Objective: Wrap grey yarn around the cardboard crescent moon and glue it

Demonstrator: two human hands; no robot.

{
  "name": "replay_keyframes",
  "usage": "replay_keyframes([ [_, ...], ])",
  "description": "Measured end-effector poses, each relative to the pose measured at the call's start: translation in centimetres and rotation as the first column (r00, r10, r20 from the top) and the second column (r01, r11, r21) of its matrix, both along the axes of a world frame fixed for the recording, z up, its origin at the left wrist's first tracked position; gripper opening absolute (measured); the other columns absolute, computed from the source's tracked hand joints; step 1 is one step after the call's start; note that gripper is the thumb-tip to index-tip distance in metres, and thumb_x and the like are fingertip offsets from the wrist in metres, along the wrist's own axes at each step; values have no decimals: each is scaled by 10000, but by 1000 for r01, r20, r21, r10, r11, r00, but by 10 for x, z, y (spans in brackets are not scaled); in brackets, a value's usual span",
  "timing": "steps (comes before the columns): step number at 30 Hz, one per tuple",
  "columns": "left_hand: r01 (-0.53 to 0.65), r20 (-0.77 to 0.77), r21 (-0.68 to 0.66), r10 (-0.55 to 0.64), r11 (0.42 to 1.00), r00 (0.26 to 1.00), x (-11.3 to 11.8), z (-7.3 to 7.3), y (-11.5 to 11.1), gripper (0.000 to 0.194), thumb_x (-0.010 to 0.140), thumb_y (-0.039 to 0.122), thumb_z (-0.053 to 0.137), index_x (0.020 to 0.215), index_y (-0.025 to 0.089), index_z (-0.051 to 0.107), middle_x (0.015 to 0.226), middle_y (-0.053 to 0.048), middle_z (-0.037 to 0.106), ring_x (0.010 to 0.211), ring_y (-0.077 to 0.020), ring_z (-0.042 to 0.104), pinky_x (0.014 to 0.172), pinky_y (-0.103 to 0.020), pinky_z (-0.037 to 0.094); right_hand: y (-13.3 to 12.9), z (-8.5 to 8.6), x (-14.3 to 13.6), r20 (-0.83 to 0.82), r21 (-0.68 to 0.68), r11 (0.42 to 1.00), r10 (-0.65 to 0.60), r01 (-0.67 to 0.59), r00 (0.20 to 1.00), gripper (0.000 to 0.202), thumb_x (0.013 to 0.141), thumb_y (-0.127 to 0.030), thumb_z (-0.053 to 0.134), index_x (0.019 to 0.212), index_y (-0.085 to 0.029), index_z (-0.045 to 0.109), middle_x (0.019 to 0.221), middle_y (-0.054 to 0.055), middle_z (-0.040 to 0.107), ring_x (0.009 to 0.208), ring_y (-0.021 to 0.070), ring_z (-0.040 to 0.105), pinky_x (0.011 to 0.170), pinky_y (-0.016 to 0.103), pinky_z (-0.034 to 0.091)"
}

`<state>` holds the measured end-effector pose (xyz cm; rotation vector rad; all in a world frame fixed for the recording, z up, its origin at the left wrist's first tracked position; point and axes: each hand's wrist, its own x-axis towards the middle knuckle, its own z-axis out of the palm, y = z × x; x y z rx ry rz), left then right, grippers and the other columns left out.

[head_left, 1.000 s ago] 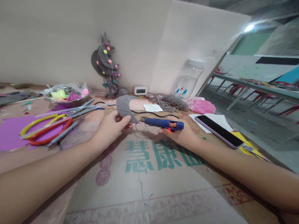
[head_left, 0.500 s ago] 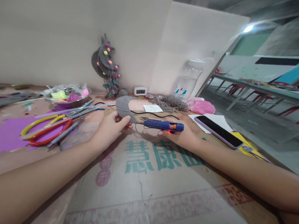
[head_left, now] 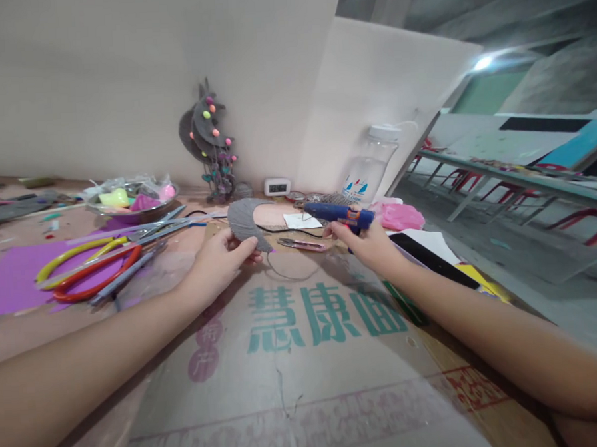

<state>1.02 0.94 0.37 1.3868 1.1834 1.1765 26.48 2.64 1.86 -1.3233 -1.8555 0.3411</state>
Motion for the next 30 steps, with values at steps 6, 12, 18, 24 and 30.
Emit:
replay_keyframes([
  [6, 28, -1, 8, -28, 1000, 1000, 0, -2, 1, 204, 743, 332, 614, 814, 144, 582, 764, -41, 685, 695, -151, 656, 642, -245, 512, 44, -10, 28, 83, -49, 978, -197, 202, 977, 414, 755, -490, 586, 962, -135, 631, 932, 98, 677, 860, 241, 619, 803, 400, 484],
  [12, 64, 47, -5, -64, 998, 997, -1, -4, 3, 559, 732, 289, 637, 1230, 188, 404, 803, -10, 693, 679, -152, 675, 647, -268, 531, 62, -26, 42, 38, 3, 968, -252, 252, 967, 551, 768, -467, 587, 1184, -111, 523, 1072, 139, 627, 933, 226, 595, 857, 396, 462],
  [18, 72, 30, 48, -73, 996, 997, -2, -4, -1, 517, 740, 312, 631, 1222, 178, 501, 821, -19, 687, 715, -158, 676, 697, -279, 524, 28, -1, 21, 85, 364, 923, -167, 125, 982, 385, 852, -407, 513, 1152, -167, 541, 1120, 118, 598, 1043, 225, 548, 921, 391, 414],
  [24, 53, -49, 53, -50, 997, 998, -3, -5, -2, 302, 766, 378, 603, 965, 156, 650, 825, -60, 706, 798, -190, 668, 730, -292, 501, -29, 4, -40, 508, -3, 956, 255, -295, 823, 352, 810, -471, 575, 994, -181, 650, 944, 89, 671, 911, 219, 587, 799, 339, 431],
  [30, 117, -138, 158, -96, 980, 986, -2, -14, 4, 312, 743, 293, 619, 1023, 160, 582, 837, -32, 659, 777, -163, 626, 727, -286, 485, -34, -12, -61, 561, -22, 925, 325, -379, 761, 161, 881, -273, 507, 823, -189, 631, 788, 29, 654, 762, 153, 566, 707, 269, 387],
])
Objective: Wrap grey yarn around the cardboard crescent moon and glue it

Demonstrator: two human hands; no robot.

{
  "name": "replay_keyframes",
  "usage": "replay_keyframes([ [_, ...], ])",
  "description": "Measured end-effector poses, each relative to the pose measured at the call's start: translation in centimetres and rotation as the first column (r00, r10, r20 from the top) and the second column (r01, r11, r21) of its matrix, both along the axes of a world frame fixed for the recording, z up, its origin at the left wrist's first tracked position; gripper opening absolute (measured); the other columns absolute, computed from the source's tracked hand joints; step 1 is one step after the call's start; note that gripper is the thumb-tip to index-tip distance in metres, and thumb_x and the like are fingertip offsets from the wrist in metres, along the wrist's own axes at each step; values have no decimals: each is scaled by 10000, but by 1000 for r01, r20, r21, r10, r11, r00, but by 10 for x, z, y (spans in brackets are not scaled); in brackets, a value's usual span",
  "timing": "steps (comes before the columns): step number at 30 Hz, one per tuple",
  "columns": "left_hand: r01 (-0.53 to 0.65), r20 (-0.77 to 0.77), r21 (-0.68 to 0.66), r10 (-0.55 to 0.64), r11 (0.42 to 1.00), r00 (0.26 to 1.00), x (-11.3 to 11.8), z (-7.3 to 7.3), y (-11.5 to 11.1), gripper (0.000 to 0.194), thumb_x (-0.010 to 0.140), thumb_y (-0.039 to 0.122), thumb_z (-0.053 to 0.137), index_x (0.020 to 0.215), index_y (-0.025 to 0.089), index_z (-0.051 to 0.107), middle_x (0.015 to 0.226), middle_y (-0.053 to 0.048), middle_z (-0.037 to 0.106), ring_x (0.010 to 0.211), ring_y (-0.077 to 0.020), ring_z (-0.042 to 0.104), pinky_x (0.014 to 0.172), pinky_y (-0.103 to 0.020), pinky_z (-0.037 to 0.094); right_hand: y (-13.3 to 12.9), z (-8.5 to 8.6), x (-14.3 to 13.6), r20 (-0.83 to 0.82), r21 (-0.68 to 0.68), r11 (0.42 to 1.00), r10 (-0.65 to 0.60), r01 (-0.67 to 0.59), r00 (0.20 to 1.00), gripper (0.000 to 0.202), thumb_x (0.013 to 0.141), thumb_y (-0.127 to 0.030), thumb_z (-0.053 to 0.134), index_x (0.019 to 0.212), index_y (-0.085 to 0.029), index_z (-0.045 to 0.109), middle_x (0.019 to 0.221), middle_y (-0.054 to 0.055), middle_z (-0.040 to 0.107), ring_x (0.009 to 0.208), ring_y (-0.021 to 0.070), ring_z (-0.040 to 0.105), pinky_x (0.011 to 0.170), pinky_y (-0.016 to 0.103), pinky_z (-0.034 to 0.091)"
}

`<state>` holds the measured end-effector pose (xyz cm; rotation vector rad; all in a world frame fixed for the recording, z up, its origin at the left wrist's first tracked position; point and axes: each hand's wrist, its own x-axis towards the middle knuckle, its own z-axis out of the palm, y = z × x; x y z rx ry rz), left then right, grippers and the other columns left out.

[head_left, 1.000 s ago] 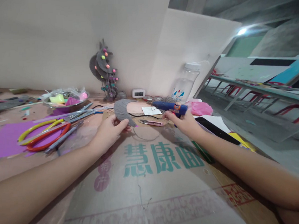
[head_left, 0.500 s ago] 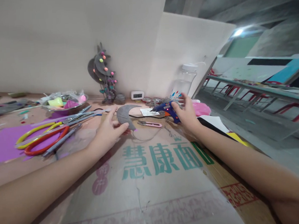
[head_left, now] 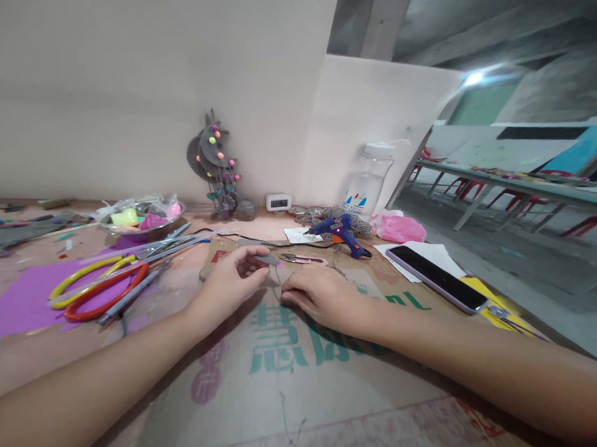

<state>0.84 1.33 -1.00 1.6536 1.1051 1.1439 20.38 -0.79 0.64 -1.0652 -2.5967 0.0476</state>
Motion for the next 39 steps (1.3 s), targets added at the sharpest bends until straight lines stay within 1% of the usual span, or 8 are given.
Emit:
replay_keyframes([
  [4, 40, -55, 43, -37, 998, 998, 0, -5, 0, 287, 762, 270, 596, 1028, 178, 541, 865, -27, 639, 809, -163, 615, 759, -300, 482, 3, -5, 4, -66, -42, 999, -11, 8, 998, 227, 917, -286, 432, 817, -197, 615, 783, 15, 649, 706, 125, 557, 650, 232, 378],
  [9, 104, -172, 131, -80, 986, 982, 1, -4, -8, 267, 771, 290, 602, 1013, 206, 529, 924, -27, 618, 841, -174, 611, 764, -317, 484, 1, 0, 5, -206, -35, 999, -20, 13, 978, 265, 930, -315, 395, 880, -190, 624, 807, 31, 660, 728, 129, 571, 681, 234, 400],
  [15, 137, -228, 169, -96, 976, 969, 2, -2, -13, 248, 763, 309, 622, 969, 218, 518, 927, -18, 607, 827, -171, 604, 742, -308, 480, 4, 3, 7, -438, -95, 988, -153, 123, 886, 260, 906, -334, 435, 832, -191, 640, 738, 11, 652, 669, 122, 568, 624, 223, 413],
  [18, 160, -247, 199, -108, 967, 963, 2, 0, -14, 194, 783, 295, 609, 936, 214, 520, 921, -16, 604, 814, -157, 596, 740, -295, 468, 5, 1, 7, -462, -122, 980, -195, 156, 865, 258, 894, -337, 451, 817, -188, 646, 717, 8, 645, 663, 125, 566, 598, 222, 405],
  [25, 172, -275, 244, -102, 954, 956, 2, 2, -16, 165, 792, 277, 611, 911, 215, 514, 899, -6, 603, 799, -144, 579, 712, -276, 453, 2, 3, 5, -471, -119, 986, -160, 117, 867, 256, 897, -319, 452, 817, -182, 653, 719, 2, 640, 642, 109, 551, 596, 216, 403],
  [31, 136, -279, 291, -52, 947, 959, 2, 5, -19, 172, 790, 313, 621, 891, 210, 526, 864, -1, 590, 794, -144, 572, 727, -276, 451, -2, 3, 9, -516, -110, 989, -140, 97, 845, 261, 891, -329, 455, 818, -177, 654, 705, 7, 637, 617, 106, 545, 591, 217, 412],
  [37, 5, -149, 341, 48, 940, 988, 0, 6, -22, 209, 767, 322, 651, 884, 211, 518, 831, 12, 568, 767, -140, 566, 720, -280, 463, -4, 0, 10, -534, -159, 982, -175, 105, 827, 254, 889, -310, 463, 815, -166, 659, 672, 0, 614, 565, 90, 512, 561, 210, 389],
  [39, -16, -120, 351, 62, 936, 991, 0, 6, -23, 214, 762, 317, 656, 880, 209, 513, 829, 14, 562, 757, -137, 563, 713, -281, 463, -2, -1, 11, -534, -177, 978, -187, 108, 824, 260, 891, -312, 463, 813, -161, 659, 667, -1, 606, 563, 88, 507, 560, 211, 381],
])
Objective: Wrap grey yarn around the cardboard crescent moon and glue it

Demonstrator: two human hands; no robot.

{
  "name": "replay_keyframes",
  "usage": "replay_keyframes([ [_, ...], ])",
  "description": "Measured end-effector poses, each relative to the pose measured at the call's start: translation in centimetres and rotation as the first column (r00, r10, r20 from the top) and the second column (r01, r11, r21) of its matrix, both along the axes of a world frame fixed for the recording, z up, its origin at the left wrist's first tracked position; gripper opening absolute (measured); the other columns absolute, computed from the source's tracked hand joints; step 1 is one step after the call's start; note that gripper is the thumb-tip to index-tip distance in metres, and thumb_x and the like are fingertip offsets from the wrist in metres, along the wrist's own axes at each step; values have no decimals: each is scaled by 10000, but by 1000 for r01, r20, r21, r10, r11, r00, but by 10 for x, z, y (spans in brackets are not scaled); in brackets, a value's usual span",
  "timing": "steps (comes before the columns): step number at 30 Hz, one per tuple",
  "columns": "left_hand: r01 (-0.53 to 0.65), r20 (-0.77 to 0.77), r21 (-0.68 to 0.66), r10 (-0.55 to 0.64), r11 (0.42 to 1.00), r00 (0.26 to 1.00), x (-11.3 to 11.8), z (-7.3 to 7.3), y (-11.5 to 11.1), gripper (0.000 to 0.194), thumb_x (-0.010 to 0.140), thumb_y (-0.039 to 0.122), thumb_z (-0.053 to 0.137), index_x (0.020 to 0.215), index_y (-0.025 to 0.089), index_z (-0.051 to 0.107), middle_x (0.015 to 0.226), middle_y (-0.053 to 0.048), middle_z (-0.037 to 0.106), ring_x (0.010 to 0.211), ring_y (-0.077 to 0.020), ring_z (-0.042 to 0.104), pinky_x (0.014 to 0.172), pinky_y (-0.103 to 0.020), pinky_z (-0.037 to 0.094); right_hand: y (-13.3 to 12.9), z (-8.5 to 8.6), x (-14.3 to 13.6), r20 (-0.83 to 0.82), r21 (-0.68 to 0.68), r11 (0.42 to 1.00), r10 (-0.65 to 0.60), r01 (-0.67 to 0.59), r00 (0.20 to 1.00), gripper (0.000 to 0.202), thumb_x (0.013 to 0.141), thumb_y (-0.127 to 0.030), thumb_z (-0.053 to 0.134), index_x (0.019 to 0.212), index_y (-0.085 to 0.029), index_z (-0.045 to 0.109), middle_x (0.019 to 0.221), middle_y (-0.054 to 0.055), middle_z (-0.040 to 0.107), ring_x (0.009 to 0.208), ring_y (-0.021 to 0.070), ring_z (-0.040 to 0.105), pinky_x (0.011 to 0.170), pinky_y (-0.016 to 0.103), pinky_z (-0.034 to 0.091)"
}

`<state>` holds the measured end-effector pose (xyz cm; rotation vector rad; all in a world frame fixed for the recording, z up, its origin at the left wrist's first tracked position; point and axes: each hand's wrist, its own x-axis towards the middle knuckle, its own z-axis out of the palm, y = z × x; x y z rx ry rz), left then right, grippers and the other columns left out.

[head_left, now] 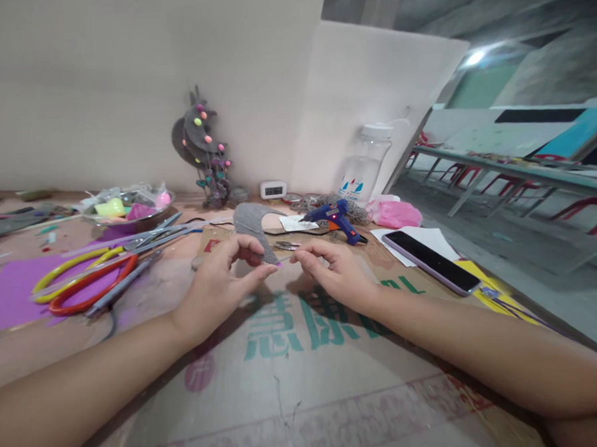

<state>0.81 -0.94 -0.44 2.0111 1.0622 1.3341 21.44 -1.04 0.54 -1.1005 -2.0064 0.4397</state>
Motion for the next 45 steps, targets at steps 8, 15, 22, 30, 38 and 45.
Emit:
replay_keyframes([
  [8, 29, 2, -24, -29, 999, 1000, 1, 1, 0, 200, 776, 317, 651, 881, 205, 523, 818, 17, 560, 759, -129, 561, 720, -273, 460, 4, -3, 0, 31, -85, 996, -2, 5, 1000, 272, 888, -343, 456, 813, -172, 653, 621, -12, 569, 553, 97, 491, 566, 224, 367],
  [15, 75, 41, -67, -72, 995, 997, 0, -1, 1, 213, 770, 300, 660, 904, 210, 522, 838, 20, 572, 764, -123, 570, 700, -252, 466, 6, -2, -2, 39, -143, 990, -12, 18, 999, 294, 891, -366, 444, 804, -174, 649, 549, -29, 519, 531, 99, 472, 563, 225, 360],
  [22, 70, 26, -61, -68, 996, 997, 2, -1, 0, 276, 731, 295, 696, 910, 212, 502, 861, 12, 553, 801, -137, 574, 733, -278, 468, 5, -2, -2, 25, -132, 991, -4, 8, 1000, 290, 890, -359, 442, 801, -173, 646, 550, -26, 520, 544, 102, 478, 569, 223, 367],
  [30, 62, 36, -25, -61, 998, 997, 3, 0, -3, 239, 760, 291, 666, 900, 213, 488, 819, 18, 525, 768, -130, 551, 716, -275, 469, 5, -1, -1, 45, -130, 992, 2, 4, 999, 286, 886, -349, 445, 805, -167, 651, 568, -22, 528, 544, 98, 477, 546, 215, 357],
  [38, 59, 38, -32, -57, 998, 998, 3, 0, -4, 225, 757, 309, 660, 867, 216, 486, 786, 21, 527, 747, -134, 547, 675, -270, 465, 9, -3, -1, 72, -170, 985, 29, -16, 997, 280, 881, -340, 455, 811, -170, 666, 585, -15, 559, 565, 101, 498, 569, 213, 377],
  [45, 56, -11, -38, -56, 998, 998, 1, -1, -1, 151, 815, 294, 592, 892, 211, 492, 827, 11, 546, 755, -130, 543, 672, -257, 449, 13, -5, -2, 159, -173, 982, 107, -79, 982, 298, 884, -295, 462, 704, -166, 661, 620, 5, 602, 633, 119, 537, 633, 233, 402],
])
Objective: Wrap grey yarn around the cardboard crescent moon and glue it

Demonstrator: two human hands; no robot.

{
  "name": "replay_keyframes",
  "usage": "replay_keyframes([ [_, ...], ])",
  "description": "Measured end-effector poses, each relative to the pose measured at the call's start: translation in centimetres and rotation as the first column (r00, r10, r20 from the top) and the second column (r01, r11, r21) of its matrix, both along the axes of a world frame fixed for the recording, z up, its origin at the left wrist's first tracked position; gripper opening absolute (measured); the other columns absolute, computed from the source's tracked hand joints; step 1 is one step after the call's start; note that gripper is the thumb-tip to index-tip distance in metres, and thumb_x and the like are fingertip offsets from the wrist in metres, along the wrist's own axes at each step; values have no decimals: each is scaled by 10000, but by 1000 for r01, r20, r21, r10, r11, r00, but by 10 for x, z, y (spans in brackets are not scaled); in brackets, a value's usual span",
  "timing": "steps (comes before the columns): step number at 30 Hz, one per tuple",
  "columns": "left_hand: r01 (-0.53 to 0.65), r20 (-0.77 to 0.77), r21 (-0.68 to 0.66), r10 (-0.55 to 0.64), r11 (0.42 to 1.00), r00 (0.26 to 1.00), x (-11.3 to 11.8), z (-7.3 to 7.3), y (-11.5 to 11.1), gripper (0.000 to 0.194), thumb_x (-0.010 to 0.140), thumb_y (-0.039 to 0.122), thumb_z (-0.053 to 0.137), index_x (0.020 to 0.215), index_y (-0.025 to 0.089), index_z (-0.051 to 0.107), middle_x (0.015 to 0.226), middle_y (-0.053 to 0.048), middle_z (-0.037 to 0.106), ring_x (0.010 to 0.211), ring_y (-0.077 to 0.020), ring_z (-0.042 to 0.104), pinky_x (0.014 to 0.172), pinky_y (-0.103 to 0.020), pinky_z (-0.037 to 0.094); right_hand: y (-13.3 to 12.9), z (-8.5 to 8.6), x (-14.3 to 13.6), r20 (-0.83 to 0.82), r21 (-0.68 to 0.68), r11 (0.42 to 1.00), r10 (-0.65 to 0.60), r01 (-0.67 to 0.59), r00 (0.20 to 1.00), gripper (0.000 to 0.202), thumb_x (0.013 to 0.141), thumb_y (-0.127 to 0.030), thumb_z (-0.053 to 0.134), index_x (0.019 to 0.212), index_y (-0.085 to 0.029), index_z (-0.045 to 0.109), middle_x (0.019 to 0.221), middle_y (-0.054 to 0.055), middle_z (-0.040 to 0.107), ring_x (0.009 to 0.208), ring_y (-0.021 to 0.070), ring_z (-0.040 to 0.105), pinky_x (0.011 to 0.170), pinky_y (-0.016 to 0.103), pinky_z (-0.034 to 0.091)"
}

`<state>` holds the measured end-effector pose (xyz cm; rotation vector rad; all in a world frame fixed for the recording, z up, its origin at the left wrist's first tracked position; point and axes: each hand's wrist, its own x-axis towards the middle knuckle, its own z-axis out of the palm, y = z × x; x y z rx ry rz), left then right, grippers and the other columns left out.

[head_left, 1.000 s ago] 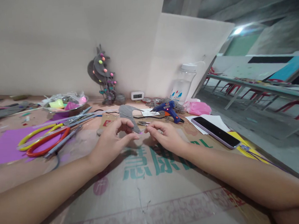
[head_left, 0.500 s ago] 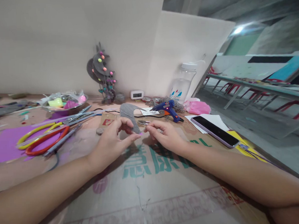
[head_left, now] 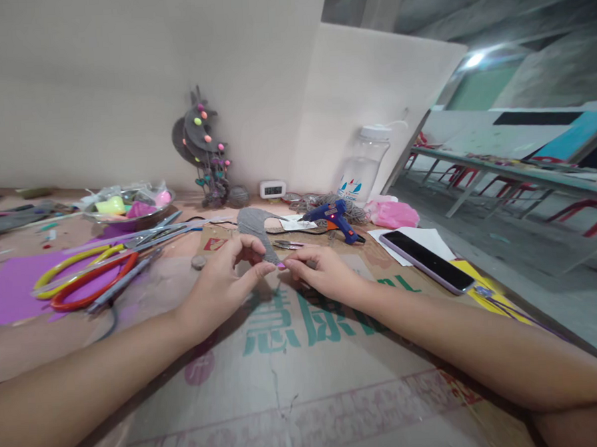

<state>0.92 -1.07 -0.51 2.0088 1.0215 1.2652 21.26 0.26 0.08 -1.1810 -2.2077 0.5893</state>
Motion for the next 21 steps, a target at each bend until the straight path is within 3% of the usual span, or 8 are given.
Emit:
replay_keyframes([
  [3, 3, -35, 6, -3, 1000, 999, -1, 1, -1, 112, 864, 299, 521, 924, 207, 504, 854, -5, 570, 771, -139, 551, 685, -267, 442, 2, -3, 0, 35, 21, 1000, 2, -2, 999, 295, 888, -305, 458, 730, -175, 672, 659, 16, 622, 670, 133, 554, 668, 256, 419],
  [6, 14, -40, 14, -14, 1000, 999, -2, 2, -1, 120, 901, 306, 450, 926, 204, 509, 860, -12, 581, 775, -146, 555, 685, -272, 437, 3, -5, 0, -30, 64, 998, -7, 9, 1000, 228, 867, -267, 488, 1020, -194, 640, 871, 36, 657, 793, 147, 579, 764, 289, 444],
  [9, 8, -44, 24, -7, 1000, 999, -2, 4, -2, 149, 919, 301, 405, 882, 205, 513, 819, -4, 570, 775, -145, 548, 701, -271, 432, 0, -3, 0, -184, 149, 986, -45, 73, 982, 358, 841, -170, 479, 1199, -188, 494, 1072, 73, 596, 954, 155, 561, 860, 314, 443],
  [12, -7, -60, 40, 10, 999, 998, -1, 5, -1, 165, 920, 296, 403, 847, 205, 520, 795, 2, 566, 774, -144, 540, 713, -269, 428, -5, 1, 1, -260, 260, 957, -61, 130, 964, 240, 842, -143, 456, 1074, -166, 515, 1041, 84, 562, 962, 158, 541, 872, 319, 438],
  [15, -16, -63, 39, 18, 999, 998, -1, 3, 0, 144, 903, 305, 443, 857, 205, 537, 799, 4, 584, 741, -142, 546, 682, -267, 430, -8, 3, 2, -215, 328, 943, 17, 56, 976, 141, 866, -207, 486, 967, -171, 577, 961, 65, 570, 938, 161, 540, 879, 326, 428],
  [18, -14, -85, 34, 17, 999, 996, -1, 0, 1, 137, 885, 314, 479, 859, 202, 553, 794, -1, 603, 720, -145, 557, 670, -269, 431, -8, 4, -2, -149, 291, 957, 52, -7, 988, 181, 883, -273, 492, 926, -191, 647, 985, 65, 596, 997, 171, 534, 921, 336, 401],
  [21, 57, -134, 47, -50, 997, 990, -1, -1, 0, 136, 878, 301, 492, 828, 201, 569, 778, 0, 616, 733, -145, 567, 682, -265, 435, -5, 5, -8, -165, 154, 988, 41, -16, 985, 207, 873, -310, 502, 850, -190, 669, 984, 56, 622, 1015, 178, 537, 933, 331, 388],
])
